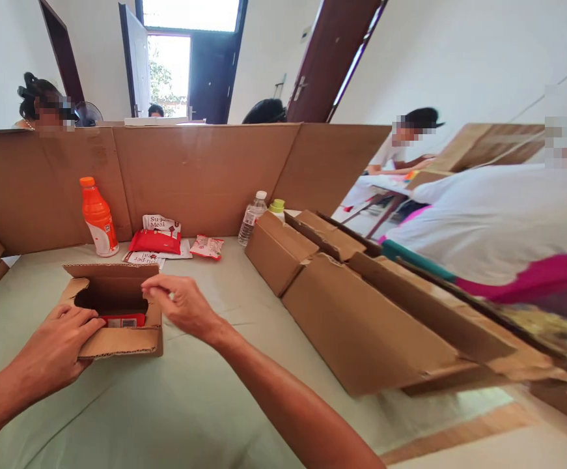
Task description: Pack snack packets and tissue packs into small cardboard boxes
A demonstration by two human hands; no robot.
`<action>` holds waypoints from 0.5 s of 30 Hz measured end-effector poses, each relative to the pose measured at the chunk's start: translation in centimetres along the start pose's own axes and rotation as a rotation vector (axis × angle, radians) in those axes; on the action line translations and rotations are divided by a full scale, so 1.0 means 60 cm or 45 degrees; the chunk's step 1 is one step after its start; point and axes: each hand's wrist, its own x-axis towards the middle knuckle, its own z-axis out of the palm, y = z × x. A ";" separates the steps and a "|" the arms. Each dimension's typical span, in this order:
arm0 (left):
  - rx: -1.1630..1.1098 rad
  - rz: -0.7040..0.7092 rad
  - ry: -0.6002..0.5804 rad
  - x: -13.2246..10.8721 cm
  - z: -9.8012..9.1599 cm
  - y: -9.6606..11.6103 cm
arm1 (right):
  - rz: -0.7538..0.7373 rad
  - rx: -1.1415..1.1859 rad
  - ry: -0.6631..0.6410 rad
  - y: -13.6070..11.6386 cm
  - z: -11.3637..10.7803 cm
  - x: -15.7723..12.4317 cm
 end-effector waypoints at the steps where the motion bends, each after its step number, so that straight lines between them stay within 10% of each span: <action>1: 0.017 -0.003 0.054 -0.004 0.006 0.002 | 0.061 -0.055 0.054 0.026 -0.012 -0.001; 7: 0.154 0.023 0.293 -0.018 0.029 0.013 | 0.371 -0.372 0.089 0.191 -0.047 0.026; 15: 0.213 -0.025 0.319 -0.062 0.079 0.016 | 0.418 -0.741 -0.117 0.282 0.020 0.150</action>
